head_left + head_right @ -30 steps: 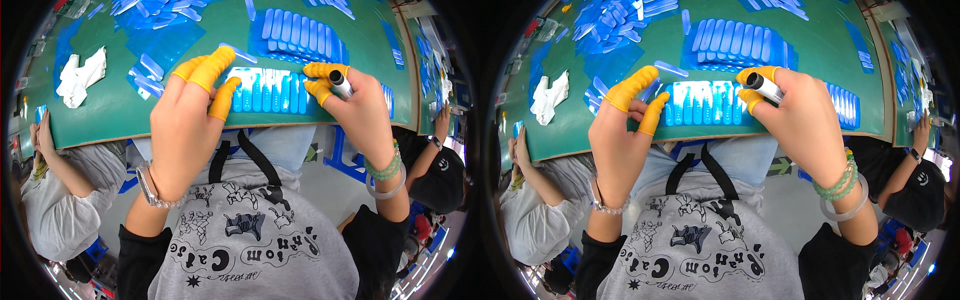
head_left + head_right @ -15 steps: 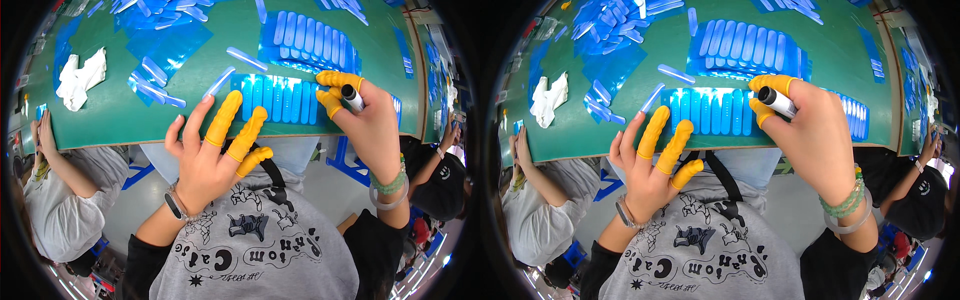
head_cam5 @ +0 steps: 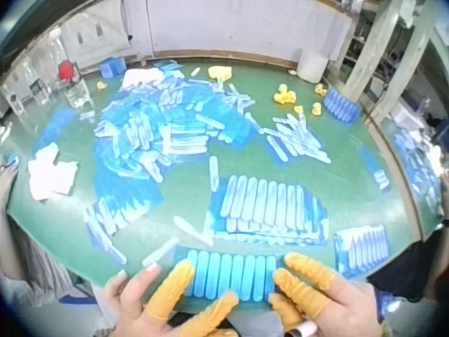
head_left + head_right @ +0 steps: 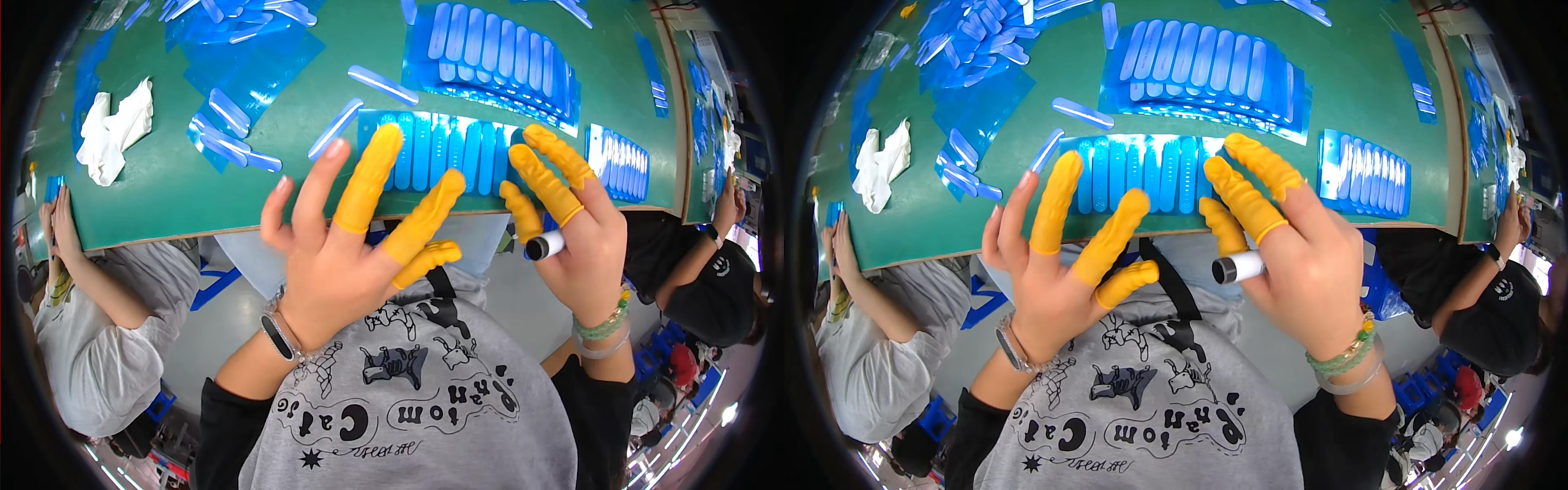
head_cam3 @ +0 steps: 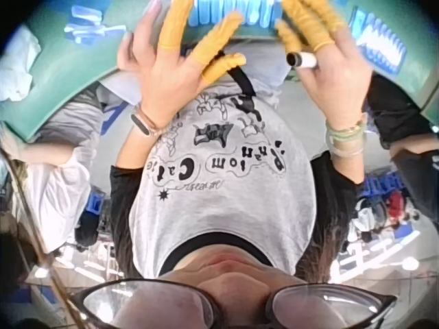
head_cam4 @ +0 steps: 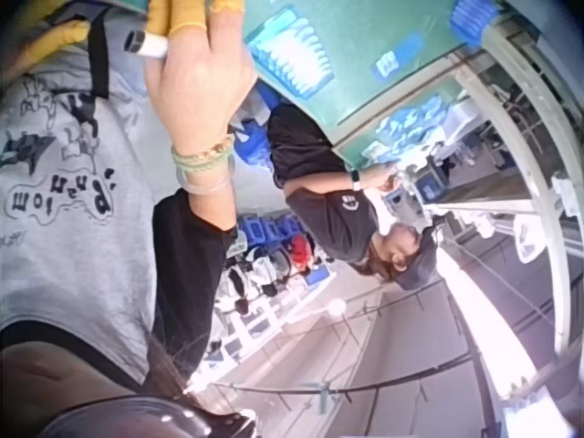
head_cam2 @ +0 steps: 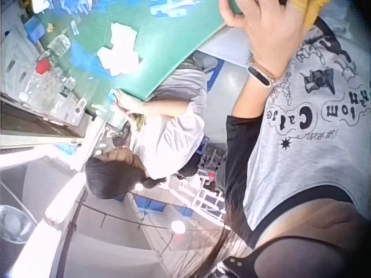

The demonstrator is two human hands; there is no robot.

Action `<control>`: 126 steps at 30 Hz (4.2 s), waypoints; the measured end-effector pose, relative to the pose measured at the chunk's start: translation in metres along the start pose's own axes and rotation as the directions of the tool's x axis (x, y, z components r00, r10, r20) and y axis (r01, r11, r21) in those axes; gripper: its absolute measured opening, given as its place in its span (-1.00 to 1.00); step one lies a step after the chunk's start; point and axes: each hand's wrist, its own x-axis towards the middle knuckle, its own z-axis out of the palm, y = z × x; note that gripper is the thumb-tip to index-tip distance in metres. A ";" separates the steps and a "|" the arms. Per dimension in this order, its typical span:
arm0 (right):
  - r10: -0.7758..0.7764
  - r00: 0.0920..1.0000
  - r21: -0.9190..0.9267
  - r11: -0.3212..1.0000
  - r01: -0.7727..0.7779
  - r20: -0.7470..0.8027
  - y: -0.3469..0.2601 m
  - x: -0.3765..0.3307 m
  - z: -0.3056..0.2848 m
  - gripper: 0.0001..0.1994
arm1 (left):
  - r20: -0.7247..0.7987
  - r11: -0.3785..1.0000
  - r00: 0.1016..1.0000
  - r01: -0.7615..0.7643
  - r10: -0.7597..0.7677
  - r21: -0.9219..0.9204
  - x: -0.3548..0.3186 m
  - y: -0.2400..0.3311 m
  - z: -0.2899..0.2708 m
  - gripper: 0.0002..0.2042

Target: The person holds a marker in one hand, lifts and flattens sheets carrying strips onto the table, and marks across each strip using the marker while steadying the sheet by hand.

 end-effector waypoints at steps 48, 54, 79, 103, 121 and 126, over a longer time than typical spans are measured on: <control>-0.171 0.983 0.256 0.950 0.181 -0.061 0.014 -0.026 0.034 -0.57 | 0.351 -0.117 0.828 0.335 -0.436 -0.935 -0.036 0.037 0.007 -0.44; -0.180 0.983 0.288 0.940 0.183 -0.037 0.012 -0.023 0.027 -0.55 | 0.383 -0.173 0.798 0.342 -0.465 -0.923 -0.033 0.041 0.006 -0.44; -0.147 0.987 0.292 0.943 0.160 -0.066 0.005 -0.017 0.029 -0.53 | -0.177 0.997 0.984 -0.019 0.005 -0.078 -0.018 0.000 0.002 -0.51; -0.098 0.991 0.996 0.016 -0.090 0.091 -0.014 0.064 0.006 -0.68 | 0.020 0.998 0.998 0.058 -0.057 -0.016 -0.005 -0.009 0.001 -0.32; 0.202 0.963 0.983 0.004 -0.185 0.180 -0.045 0.069 0.027 -0.73 | -0.021 0.996 0.996 0.092 -0.092 -0.022 -0.005 -0.009 0.005 -0.34; 0.274 0.941 0.979 0.000 -0.205 0.197 -0.051 0.069 0.028 -0.72 | -0.074 1.000 0.997 -0.005 0.003 -0.031 -0.010 -0.018 0.010 -0.38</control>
